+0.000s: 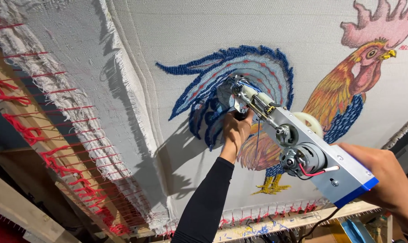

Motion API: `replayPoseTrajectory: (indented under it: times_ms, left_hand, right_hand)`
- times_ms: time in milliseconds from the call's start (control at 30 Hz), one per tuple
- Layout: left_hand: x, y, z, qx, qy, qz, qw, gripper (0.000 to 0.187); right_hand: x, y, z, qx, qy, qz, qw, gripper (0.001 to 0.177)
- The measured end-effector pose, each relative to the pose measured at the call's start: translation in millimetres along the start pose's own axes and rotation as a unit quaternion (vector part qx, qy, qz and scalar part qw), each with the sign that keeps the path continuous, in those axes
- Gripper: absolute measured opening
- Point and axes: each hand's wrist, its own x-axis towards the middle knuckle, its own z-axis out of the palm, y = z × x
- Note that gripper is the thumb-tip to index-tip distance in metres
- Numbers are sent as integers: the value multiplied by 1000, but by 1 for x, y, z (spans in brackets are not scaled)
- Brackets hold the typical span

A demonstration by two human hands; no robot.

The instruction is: Using a tufting gun to create a rug with a rooster design.

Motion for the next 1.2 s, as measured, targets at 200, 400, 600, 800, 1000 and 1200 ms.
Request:
replayPoseTrajectory:
  times_ms: [200, 400, 600, 800, 1000, 1200]
  left_hand:
    - [5, -8, 4, -1, -35, -85, 996, 40]
    - [1, 0, 4, -48, 54, 3, 997, 32]
    - [8, -24, 17, -50, 27, -27, 998, 31]
    - [18, -47, 26, -61, 82, 13, 995, 25]
    - [12, -39, 21, -67, 84, 12, 994, 27]
    - [0, -9, -5, -68, 34, -41, 996, 34]
  right_hand:
    - [4, 18, 3, -76, 24, -86, 993, 70]
    - [13, 12, -8, -73, 20, -105, 992, 68]
    - [17, 3, -14, -129, -13, -72, 989, 67]
    - [26, 0, -21, -178, -27, -125, 976, 74]
    - [27, -22, -27, -213, -96, -39, 972, 70]
    - [31, -35, -36, -190, -130, 13, 973, 78]
